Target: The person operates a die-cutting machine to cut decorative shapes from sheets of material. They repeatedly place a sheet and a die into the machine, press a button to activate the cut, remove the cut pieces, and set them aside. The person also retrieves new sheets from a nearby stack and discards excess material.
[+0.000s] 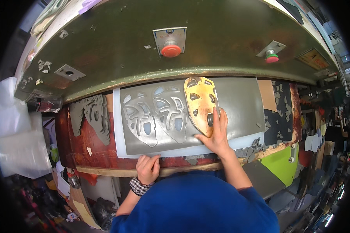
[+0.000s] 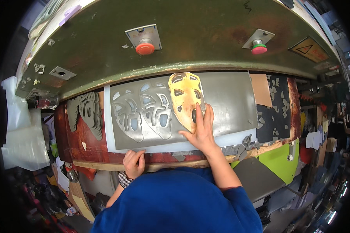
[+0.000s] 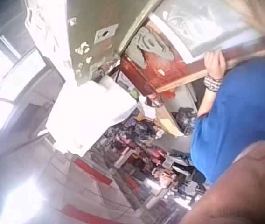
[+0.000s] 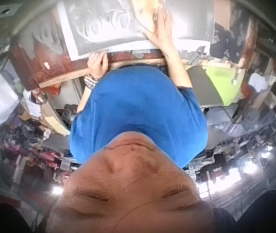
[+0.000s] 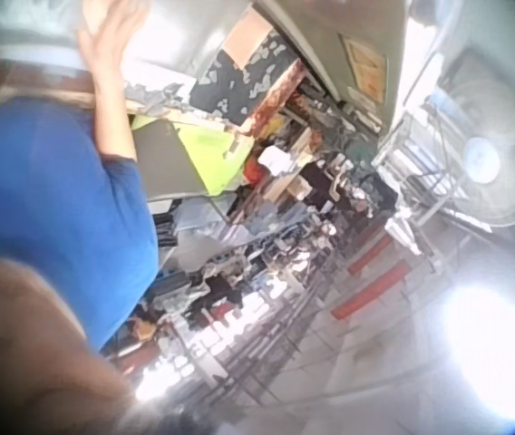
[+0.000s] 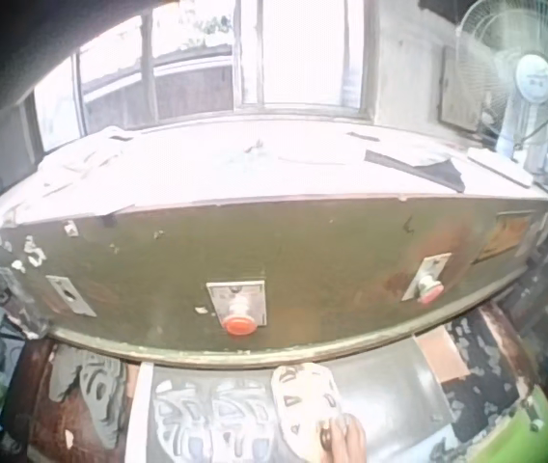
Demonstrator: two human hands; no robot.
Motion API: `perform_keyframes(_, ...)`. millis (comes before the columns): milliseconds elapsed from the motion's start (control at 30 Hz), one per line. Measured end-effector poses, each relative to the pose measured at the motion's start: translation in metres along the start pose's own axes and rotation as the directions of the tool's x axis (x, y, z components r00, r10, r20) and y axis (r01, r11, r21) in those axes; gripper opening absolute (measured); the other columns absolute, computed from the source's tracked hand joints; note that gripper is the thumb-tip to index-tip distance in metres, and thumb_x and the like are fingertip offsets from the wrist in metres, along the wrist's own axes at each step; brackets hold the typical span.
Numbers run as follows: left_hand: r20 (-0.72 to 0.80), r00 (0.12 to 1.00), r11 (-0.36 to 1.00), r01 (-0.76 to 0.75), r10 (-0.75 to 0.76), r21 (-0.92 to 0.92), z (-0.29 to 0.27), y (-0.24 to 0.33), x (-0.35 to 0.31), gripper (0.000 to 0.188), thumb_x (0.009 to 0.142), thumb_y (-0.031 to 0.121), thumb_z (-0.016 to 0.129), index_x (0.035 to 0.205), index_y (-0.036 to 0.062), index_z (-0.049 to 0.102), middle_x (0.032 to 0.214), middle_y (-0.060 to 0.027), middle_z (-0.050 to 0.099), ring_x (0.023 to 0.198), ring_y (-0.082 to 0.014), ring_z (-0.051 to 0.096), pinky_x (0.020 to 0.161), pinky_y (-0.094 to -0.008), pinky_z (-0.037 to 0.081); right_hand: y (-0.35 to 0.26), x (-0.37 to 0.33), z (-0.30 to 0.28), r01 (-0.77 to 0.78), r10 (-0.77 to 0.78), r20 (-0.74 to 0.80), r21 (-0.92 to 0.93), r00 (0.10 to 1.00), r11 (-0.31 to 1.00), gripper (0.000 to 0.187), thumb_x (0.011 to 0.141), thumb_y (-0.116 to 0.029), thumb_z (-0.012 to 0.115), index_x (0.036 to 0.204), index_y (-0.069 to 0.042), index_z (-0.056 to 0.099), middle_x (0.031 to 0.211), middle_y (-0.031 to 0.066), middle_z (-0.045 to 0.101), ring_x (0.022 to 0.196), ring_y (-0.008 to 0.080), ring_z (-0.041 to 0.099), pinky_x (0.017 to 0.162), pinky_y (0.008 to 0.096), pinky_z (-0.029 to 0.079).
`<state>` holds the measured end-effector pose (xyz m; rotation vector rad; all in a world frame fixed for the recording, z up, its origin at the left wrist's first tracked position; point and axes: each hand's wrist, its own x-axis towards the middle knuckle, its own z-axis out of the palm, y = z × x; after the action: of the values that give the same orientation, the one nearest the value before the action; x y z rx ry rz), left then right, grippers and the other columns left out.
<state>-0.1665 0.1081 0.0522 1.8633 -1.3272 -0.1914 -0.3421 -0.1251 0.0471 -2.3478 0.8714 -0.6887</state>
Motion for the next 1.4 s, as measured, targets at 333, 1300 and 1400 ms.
perform_keyframes(333, -0.13, 0.99, 0.984, -0.039, 0.062, 0.175, 0.048, -0.042, 0.055, 0.017, 0.075, -0.003, 0.065, 0.091, 0.0008, 0.068, 0.072, -0.0106, 0.058, 0.067, -0.0291, 0.055, 0.065, -0.0377, 0.045, 0.069, 0.154, -0.111, -0.122, 0.024, -0.697, -0.091, 0.717, 0.988, 0.07, 0.101, -0.034, 0.04, 0.148, 0.009, 0.011, 0.151, 0.0306, 0.022, 0.14, 0.0406, 0.024, 0.115, 0.0462, 0.018)
perform_keyframes(1300, -0.088, 0.987, 0.966, 0.153, -0.137, 0.21, 0.05, -0.034, 0.07, 0.013, 0.074, 0.015, 0.072, 0.079, 0.003, 0.072, 0.075, -0.0094, 0.057, 0.079, -0.0294, 0.053, 0.073, -0.0404, 0.044, 0.04, -0.008, -0.035, 0.009, 0.0, -0.108, 0.081, 0.994, 0.997, 0.016, 0.08, 0.003, 0.064, 0.095, 0.001, 0.069, 0.094, 0.014, 0.069, 0.091, 0.031, 0.061, 0.083, 0.039, 0.049)
perform_keyframes(1400, -0.027, 0.98, 0.958, 0.199, -0.198, 0.208, 0.043, -0.013, 0.048, 0.011, 0.076, 0.016, 0.072, 0.078, 0.0044, 0.072, 0.076, -0.0077, 0.058, 0.079, -0.0287, 0.053, 0.073, -0.0399, 0.044, 0.026, 0.003, -0.044, -0.005, 0.026, -0.37, 0.058, 0.929, 0.998, 0.019, 0.077, 0.003, 0.066, 0.096, 0.002, 0.068, 0.093, 0.0148, 0.067, 0.092, 0.0343, 0.059, 0.083, 0.0417, 0.048)
